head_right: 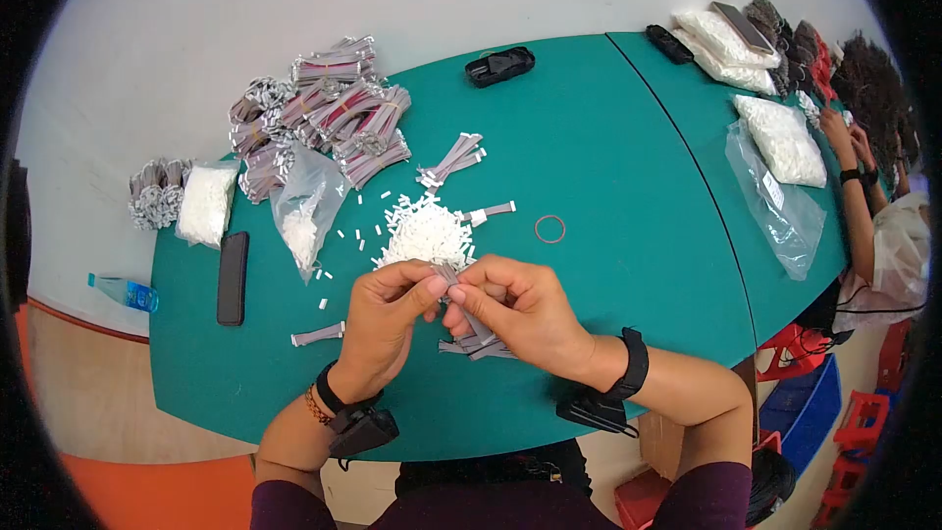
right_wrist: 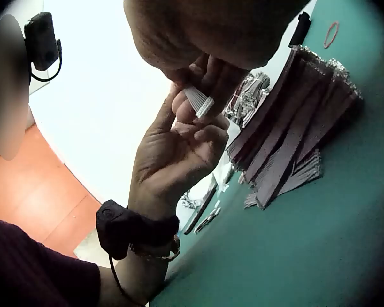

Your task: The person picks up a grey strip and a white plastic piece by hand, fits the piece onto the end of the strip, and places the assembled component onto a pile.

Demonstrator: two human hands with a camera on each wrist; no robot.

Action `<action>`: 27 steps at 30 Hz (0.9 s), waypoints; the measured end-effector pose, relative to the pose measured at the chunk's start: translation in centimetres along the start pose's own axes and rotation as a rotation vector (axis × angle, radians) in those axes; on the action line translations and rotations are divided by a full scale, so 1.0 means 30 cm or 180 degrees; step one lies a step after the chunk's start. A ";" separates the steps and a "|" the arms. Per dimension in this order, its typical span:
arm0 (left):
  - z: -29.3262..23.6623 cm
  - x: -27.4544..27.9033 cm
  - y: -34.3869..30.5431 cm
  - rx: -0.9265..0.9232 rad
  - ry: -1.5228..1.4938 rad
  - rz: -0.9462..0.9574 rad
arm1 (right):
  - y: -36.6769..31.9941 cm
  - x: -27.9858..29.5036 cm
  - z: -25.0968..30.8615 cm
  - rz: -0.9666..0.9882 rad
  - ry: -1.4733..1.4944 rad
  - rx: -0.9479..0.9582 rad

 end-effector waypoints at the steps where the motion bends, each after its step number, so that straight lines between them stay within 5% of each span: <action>1: -0.002 -0.003 0.001 -0.0005 -0.0027 0.0025 | 0.000 0.000 0.000 -0.0001 -0.0016 -0.0027; 12: -0.015 -0.002 -0.002 -0.0057 0.0089 0.0052 | 0.004 -0.002 -0.001 0.0104 -0.0080 -0.0075; 27: 0.041 -0.003 -0.008 0.0741 -0.0421 0.0047 | 0.006 0.002 0.003 0.0023 0.0101 -0.0044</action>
Point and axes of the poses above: each hand's wrist, its own y-axis towards the middle knuckle, its own x-axis out of the back of the hand, z = x × y, the point moved 9 cm from there along y, towards the middle knuckle, and after that the axes turned 8 degrees about -z, right-handed, at the moved point
